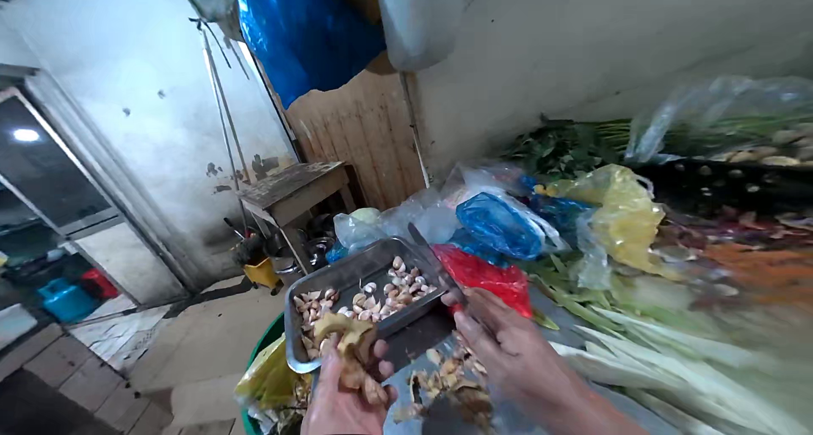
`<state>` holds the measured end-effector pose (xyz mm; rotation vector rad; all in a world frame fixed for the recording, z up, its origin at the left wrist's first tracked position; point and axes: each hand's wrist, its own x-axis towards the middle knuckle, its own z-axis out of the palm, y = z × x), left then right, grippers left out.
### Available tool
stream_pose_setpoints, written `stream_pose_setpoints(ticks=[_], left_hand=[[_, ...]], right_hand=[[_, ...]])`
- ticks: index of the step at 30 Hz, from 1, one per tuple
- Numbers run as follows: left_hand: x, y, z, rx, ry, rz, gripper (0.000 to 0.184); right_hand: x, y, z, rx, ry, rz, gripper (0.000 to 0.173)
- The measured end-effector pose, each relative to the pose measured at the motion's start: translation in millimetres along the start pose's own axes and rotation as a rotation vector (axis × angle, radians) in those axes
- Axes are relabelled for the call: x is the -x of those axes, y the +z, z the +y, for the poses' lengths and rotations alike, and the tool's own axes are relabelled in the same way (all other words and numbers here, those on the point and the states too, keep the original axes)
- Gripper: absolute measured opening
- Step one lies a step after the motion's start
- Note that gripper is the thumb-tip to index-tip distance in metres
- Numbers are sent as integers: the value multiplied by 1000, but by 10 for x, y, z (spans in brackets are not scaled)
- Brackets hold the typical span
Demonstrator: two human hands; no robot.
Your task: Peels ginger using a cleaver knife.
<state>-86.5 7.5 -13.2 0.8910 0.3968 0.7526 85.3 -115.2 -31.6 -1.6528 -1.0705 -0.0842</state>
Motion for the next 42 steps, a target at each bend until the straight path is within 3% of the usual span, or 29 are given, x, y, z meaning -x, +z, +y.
stream_pose_setpoints(ticks=[3,6,8,12,14,18,20,24,26,28,30,33,38,42], left_hand=[[-82,134,-62,-44,42,-66,41],[-175,277,-105,9,52,-177,35],[-213,338,-137,89,75,-250,47],[-197,389,-288,-151,240,-354,78],[-157,339,-363,-328,319,-423,81],[-163,83,-273,-159,85,-618,56],[-179,-5,-217,-102,-3,-635,44],[-73,64,-215,-184,-179,-537,68],[-57,89,-255,-173,-289,-509,70],[-49,105,-290,-195,-308,-460,58],[-50,145,-305,-170,-294,-337,41],[-117,221,-276,-43,-233,-136,50],[-229,378,-245,-49,-61,192,46],[-239,391,-303,-120,123,192,49]], right_hand=[[-25,-72,-37,-197,86,-28,42],[-101,-181,-186,-489,498,-246,39],[-113,-178,-201,-671,645,-320,39],[-107,-148,-171,-884,661,-312,31],[-136,-195,-156,-910,697,-279,32],[-181,-320,-177,-864,653,-334,35],[-177,-344,-216,-728,571,-391,36],[-135,-325,-264,-517,332,-501,36],[-128,-296,-248,-459,268,-540,36],[-129,-265,-226,-423,258,-528,35],[-114,-245,-225,-410,325,-446,32],[-120,-258,-185,-414,444,-322,40],[-67,-231,-244,-444,509,-602,44],[-2,-77,-225,-332,318,-652,45]])
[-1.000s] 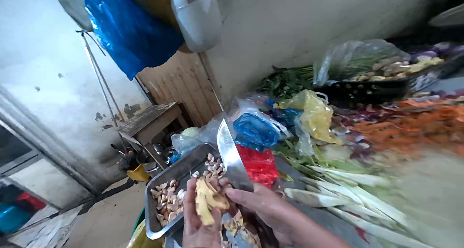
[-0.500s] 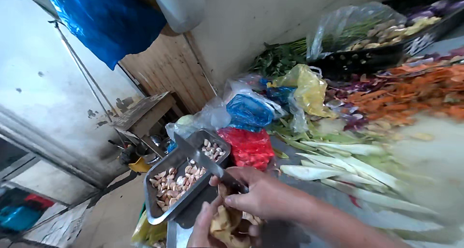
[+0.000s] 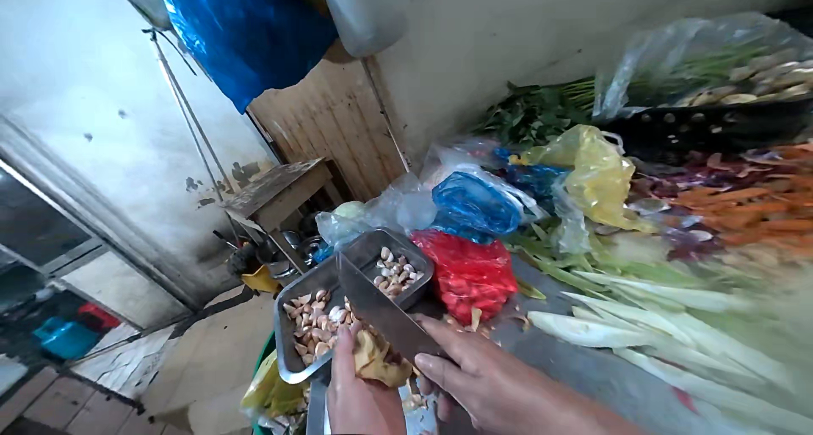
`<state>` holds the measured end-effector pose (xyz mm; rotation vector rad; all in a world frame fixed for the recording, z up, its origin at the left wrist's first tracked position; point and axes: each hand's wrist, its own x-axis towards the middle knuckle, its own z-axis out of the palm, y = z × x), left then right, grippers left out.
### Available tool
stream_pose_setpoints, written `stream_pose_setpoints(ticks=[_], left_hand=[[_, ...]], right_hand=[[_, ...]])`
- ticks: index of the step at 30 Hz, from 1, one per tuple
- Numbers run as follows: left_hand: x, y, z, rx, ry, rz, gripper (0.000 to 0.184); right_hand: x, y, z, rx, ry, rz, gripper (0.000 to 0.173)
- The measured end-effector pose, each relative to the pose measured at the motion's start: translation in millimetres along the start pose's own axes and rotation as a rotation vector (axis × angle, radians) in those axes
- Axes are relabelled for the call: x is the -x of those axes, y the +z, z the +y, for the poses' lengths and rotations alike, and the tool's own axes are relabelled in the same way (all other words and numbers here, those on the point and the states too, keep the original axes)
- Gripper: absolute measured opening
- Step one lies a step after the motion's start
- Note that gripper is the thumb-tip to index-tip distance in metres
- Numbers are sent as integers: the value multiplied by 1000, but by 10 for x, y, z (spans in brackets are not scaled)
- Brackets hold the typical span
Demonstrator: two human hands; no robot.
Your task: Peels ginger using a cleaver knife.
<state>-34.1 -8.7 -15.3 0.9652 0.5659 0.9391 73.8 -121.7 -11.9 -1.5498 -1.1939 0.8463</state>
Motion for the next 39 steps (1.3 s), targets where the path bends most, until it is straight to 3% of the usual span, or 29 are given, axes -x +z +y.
stream_pose_setpoints(ticks=[5,9,14,22,31,39], left_hand=[[-7,1,-21,-12,74,-2,49],[-38,-25,51,93,-46,-18,55],[16,-10,23,148,-109,-28,48],[119,60,-120,191,35,54,50],[180,145,-107,222,39,88,45],[240,141,-183,150,169,29,43]], right_hand=[[-42,15,100,134,-77,64,47],[-24,11,155,140,-201,195,51],[43,0,-101,285,29,131,56],[70,195,-100,563,-73,111,74],[67,234,-95,598,-34,105,67],[63,227,-137,591,-3,103,68]])
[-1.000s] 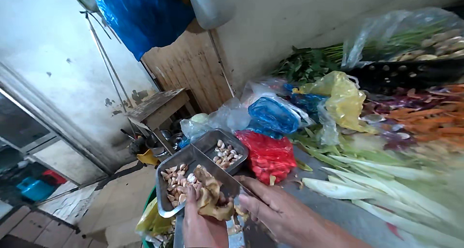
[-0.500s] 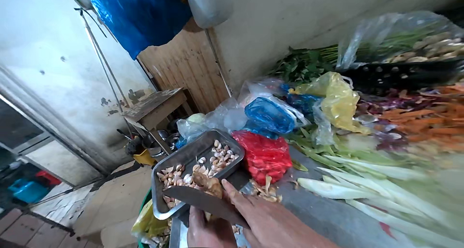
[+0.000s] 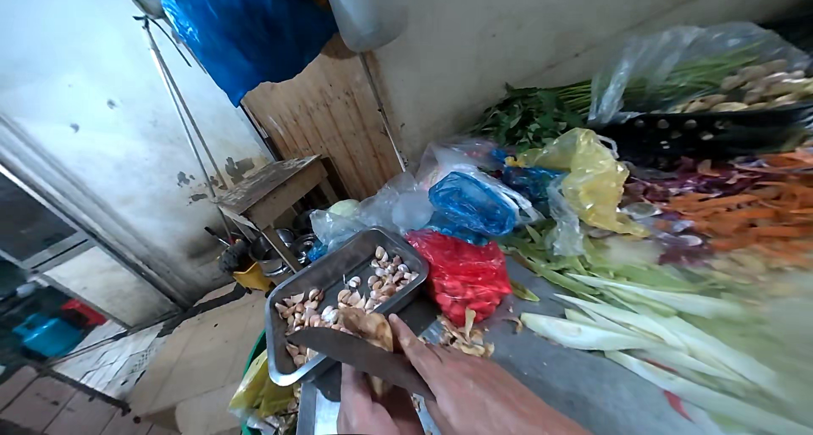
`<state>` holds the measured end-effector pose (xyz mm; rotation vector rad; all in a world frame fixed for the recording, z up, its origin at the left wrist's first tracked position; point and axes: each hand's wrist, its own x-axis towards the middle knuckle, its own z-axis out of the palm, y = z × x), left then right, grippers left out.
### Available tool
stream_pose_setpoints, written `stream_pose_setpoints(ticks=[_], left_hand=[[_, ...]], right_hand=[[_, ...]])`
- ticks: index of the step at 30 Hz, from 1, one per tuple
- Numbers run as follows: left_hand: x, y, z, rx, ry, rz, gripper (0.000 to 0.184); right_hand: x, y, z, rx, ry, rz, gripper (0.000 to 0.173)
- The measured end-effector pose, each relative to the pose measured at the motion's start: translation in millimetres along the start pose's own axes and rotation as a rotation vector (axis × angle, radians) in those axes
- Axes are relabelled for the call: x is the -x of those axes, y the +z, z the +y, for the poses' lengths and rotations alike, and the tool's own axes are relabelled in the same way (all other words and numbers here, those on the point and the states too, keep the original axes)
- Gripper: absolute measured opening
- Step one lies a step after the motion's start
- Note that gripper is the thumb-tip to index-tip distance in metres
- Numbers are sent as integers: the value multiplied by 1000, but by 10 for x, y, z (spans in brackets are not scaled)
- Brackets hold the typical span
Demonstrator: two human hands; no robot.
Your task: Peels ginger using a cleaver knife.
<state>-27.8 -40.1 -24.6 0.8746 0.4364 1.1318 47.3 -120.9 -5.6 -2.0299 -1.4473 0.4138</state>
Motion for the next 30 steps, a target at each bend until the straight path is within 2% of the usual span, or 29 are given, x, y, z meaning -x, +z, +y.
stream_pose_setpoints(ticks=[4,9,13,15,18,20,27,30], left_hand=[[20,-18,-25,-62,40,-39,41],[42,-30,-88,-195,151,-54,39],[8,-95,-111,-318,161,-224,61],[-35,-90,-89,-343,128,-212,62],[-172,-38,-51,-196,4,1,51],[-294,-103,24,-102,-122,55,49],[-484,-169,325,-73,-251,26,57],[-481,-126,346,-85,-251,41,53]], right_hand=[[-18,-67,-27,6,49,-71,70],[-19,-54,-54,16,90,-36,69],[-100,-197,-63,-72,224,-194,72],[-113,-215,1,-166,211,-219,69],[-43,-212,84,-343,117,-148,54],[23,-226,111,-419,69,-15,47],[40,-209,173,-259,-36,94,46],[54,-148,120,-206,-55,149,55]])
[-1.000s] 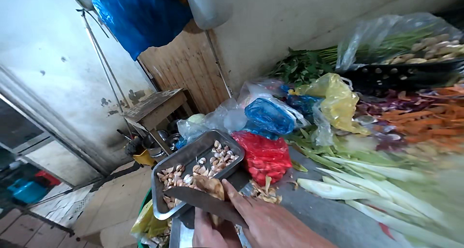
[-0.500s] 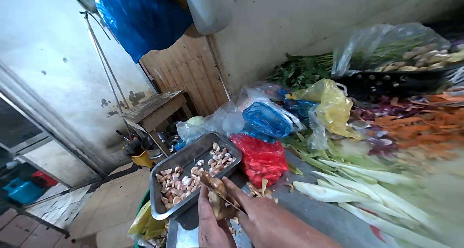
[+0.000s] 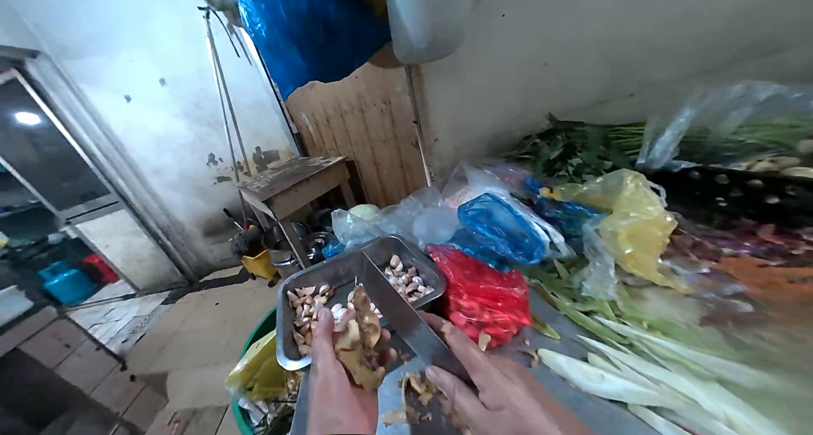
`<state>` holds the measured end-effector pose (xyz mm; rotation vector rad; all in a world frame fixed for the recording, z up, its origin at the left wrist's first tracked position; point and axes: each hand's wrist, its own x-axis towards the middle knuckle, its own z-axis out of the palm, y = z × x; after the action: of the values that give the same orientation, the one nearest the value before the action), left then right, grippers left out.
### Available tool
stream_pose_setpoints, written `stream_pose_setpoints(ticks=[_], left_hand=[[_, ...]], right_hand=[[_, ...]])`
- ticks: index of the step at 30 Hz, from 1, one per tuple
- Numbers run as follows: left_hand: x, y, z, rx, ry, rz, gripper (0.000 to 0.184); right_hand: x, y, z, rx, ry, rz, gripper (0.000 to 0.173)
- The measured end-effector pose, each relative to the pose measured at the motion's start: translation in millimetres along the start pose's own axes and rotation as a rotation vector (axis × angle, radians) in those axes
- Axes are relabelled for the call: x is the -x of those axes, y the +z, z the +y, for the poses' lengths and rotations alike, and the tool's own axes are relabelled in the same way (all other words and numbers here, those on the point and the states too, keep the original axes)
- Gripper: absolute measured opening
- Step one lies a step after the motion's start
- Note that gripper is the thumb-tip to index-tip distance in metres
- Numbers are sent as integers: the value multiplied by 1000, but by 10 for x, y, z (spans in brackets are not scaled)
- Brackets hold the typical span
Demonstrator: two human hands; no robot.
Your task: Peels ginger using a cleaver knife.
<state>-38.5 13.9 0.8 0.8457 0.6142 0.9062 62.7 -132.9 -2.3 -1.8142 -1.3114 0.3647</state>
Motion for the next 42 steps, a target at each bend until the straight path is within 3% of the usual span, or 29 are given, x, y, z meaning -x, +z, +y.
stream_pose_setpoints(ticks=[2,8,13,23,27,32,37,42], left_hand=[[13,-15,-54,-71,57,-39,55],[57,-11,-72,-93,99,-53,54],[87,-35,-23,-179,166,-79,53],[73,-116,-10,-243,190,-144,46],[92,-46,-86,-58,197,-129,53],[200,67,-235,90,276,-57,48],[200,82,-286,-42,349,-45,41],[-9,-76,-267,-205,451,-108,47]], right_hand=[[-5,33,-5,37,24,-13,61],[5,99,10,117,-2,17,40],[2,104,-19,154,20,-24,39],[-104,80,-45,-40,176,-259,40],[-104,113,-11,-120,173,-245,39],[-95,122,-28,-140,175,-232,37],[-83,132,-47,-295,214,-265,37],[-86,156,-31,-476,272,-285,36]])
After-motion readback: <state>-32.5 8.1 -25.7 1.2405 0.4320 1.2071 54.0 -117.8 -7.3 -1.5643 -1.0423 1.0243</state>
